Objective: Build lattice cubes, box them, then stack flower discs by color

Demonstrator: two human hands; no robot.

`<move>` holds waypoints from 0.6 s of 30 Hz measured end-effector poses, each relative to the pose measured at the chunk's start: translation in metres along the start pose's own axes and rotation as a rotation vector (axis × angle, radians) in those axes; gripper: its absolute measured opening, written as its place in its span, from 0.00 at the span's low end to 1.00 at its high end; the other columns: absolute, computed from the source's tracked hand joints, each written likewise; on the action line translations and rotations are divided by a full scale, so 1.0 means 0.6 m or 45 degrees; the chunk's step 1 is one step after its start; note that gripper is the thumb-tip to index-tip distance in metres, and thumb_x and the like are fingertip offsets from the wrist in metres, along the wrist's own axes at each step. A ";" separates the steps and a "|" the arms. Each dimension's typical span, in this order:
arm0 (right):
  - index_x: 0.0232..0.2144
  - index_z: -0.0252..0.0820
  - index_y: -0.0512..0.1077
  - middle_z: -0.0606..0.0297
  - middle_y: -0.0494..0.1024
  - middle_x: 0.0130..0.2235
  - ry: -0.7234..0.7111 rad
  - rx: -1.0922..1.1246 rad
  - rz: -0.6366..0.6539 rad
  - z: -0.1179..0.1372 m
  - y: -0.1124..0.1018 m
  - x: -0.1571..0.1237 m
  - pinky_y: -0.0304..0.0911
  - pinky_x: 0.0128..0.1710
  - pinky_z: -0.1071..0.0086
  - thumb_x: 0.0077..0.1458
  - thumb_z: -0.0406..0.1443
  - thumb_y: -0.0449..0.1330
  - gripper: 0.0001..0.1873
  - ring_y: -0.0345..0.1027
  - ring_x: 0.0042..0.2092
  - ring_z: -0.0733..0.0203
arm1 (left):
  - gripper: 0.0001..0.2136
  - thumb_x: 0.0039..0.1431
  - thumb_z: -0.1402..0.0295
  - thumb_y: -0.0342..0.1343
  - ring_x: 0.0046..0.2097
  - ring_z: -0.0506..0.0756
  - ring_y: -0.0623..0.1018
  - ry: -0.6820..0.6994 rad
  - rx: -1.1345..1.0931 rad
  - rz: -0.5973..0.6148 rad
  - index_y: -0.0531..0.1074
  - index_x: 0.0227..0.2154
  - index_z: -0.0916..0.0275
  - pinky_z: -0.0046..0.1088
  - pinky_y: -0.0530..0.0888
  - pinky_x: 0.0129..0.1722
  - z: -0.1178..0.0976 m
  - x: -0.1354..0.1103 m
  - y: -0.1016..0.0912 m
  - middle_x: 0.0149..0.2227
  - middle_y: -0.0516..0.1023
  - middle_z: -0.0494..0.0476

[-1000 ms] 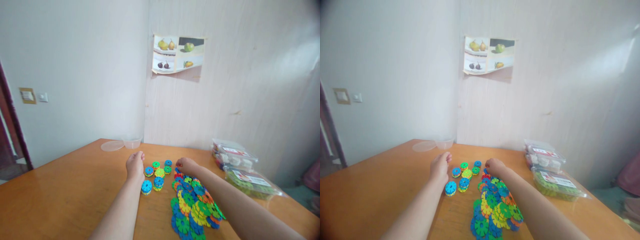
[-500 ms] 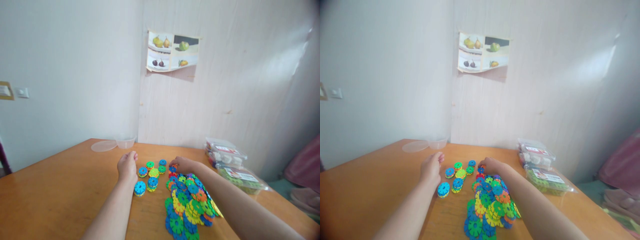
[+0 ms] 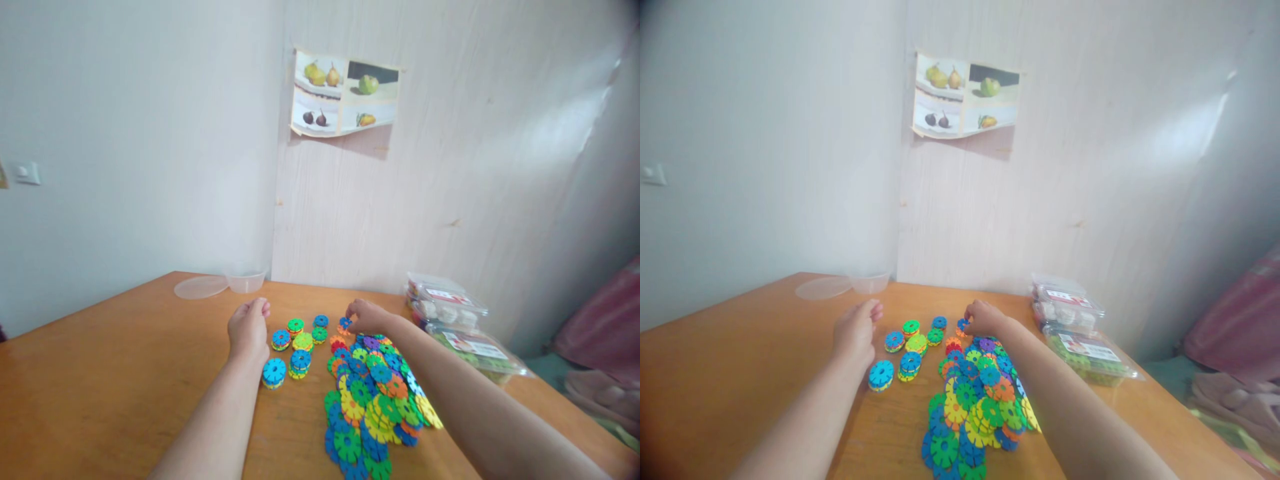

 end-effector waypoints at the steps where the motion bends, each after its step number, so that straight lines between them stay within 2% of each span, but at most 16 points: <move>1: 0.47 0.41 0.77 0.54 0.76 0.51 0.020 -0.003 -0.007 -0.005 -0.001 0.001 0.64 0.47 0.65 0.47 0.41 0.65 0.24 0.71 0.51 0.48 | 0.10 0.42 0.63 0.59 0.33 0.52 0.76 -0.002 -0.002 0.000 0.74 0.27 0.64 0.30 0.70 0.36 0.000 0.000 0.000 0.29 0.78 0.54; 8: 0.47 0.44 0.78 0.57 0.79 0.49 0.032 0.012 0.055 0.001 0.015 0.008 0.65 0.43 0.67 0.44 0.46 0.67 0.26 0.73 0.48 0.49 | 0.10 0.42 0.64 0.59 0.33 0.52 0.76 -0.021 0.000 -0.004 0.74 0.27 0.64 0.31 0.70 0.37 0.003 0.002 0.000 0.29 0.78 0.54; 14: 0.44 0.45 0.78 0.61 0.81 0.44 0.071 0.058 0.091 0.000 0.033 0.020 0.64 0.35 0.69 0.45 0.46 0.67 0.23 0.74 0.43 0.53 | 0.10 0.41 0.63 0.60 0.32 0.52 0.76 -0.016 0.004 -0.003 0.73 0.26 0.64 0.31 0.71 0.37 0.005 0.003 -0.001 0.29 0.78 0.54; 18: 0.44 0.44 0.78 0.61 0.81 0.44 0.089 0.097 0.092 -0.004 0.035 0.020 0.63 0.35 0.71 0.44 0.46 0.68 0.24 0.74 0.43 0.55 | 0.10 0.41 0.64 0.60 0.33 0.53 0.76 -0.014 0.012 0.004 0.73 0.26 0.64 0.31 0.70 0.36 0.003 0.002 0.001 0.29 0.78 0.55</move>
Point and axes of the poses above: each hand's wrist, its own x-axis towards the middle knuckle, its own y-axis out of the palm, z = x × y, the point moved 8 cm from there along x, towards the middle knuckle
